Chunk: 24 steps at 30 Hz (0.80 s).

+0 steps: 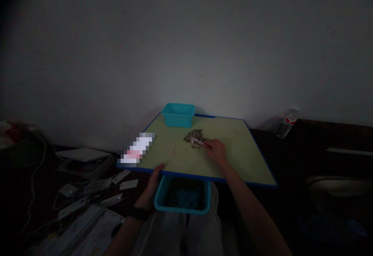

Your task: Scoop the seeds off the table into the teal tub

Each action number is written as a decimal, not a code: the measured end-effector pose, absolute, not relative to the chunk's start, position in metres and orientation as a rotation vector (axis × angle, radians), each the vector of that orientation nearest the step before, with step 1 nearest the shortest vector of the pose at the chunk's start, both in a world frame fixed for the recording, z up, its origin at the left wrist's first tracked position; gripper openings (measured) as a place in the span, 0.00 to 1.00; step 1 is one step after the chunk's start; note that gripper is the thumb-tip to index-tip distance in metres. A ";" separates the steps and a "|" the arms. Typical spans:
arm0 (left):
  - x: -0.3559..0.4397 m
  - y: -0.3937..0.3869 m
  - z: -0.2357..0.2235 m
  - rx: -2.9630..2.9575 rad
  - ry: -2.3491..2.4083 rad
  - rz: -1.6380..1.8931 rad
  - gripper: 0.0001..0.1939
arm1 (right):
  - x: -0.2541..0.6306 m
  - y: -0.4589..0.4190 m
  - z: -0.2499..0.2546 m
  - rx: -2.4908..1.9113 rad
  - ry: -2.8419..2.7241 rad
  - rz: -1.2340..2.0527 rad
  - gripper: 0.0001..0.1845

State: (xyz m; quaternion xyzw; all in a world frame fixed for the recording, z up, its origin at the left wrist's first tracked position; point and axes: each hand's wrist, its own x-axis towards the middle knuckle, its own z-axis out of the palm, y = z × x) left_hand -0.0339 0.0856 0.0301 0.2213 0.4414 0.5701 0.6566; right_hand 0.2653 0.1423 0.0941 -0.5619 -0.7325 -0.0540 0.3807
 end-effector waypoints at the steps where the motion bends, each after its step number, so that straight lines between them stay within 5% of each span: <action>1: -0.034 0.086 0.029 0.497 0.988 1.284 0.15 | 0.265 0.142 0.094 -1.429 -1.871 -0.133 0.09; 24: -0.033 0.084 0.030 0.488 0.956 1.281 0.19 | 0.264 0.140 0.096 -1.451 -1.861 -0.072 0.09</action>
